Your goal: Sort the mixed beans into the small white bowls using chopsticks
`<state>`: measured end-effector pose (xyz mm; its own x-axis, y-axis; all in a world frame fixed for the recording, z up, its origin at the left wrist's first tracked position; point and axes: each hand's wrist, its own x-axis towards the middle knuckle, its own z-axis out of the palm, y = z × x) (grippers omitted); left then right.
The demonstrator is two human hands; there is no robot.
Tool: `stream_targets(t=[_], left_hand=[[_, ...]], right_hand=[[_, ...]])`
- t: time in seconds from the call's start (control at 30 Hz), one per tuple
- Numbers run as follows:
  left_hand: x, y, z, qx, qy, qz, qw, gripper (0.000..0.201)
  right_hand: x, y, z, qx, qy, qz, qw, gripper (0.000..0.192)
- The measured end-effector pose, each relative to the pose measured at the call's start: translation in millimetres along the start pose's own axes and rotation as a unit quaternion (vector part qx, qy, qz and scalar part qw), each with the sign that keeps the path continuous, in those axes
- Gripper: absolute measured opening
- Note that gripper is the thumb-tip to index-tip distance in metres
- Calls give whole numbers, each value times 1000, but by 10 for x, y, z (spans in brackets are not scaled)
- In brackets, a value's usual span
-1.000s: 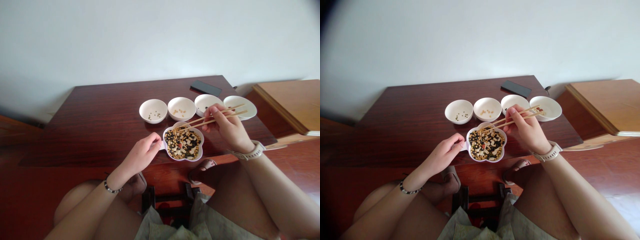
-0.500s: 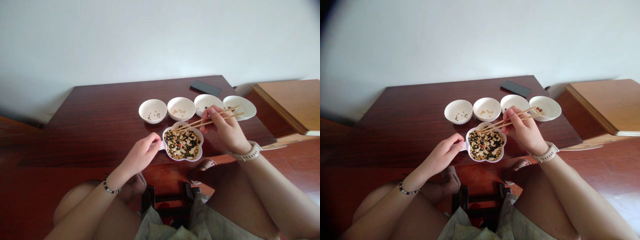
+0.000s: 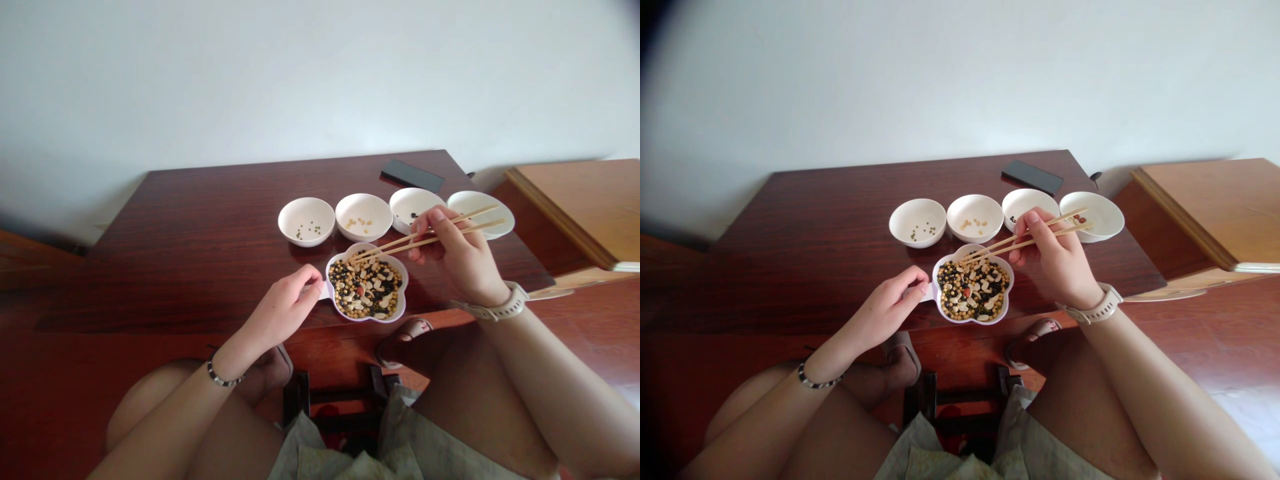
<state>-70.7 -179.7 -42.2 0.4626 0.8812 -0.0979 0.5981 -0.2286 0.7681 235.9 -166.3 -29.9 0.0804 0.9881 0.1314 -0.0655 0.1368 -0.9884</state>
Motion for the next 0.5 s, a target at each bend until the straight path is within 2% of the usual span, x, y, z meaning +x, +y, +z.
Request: stream_targets(t=[0.27,0.5], left_hand=[[3,0,2,2,4,4,1000,26],[-4,-1,5,-1,5,4,1000,25]], right_hand=[[44,-11,-34,61,48,0,997,32],[112,-4,-85,78,92,-66,991,30]])
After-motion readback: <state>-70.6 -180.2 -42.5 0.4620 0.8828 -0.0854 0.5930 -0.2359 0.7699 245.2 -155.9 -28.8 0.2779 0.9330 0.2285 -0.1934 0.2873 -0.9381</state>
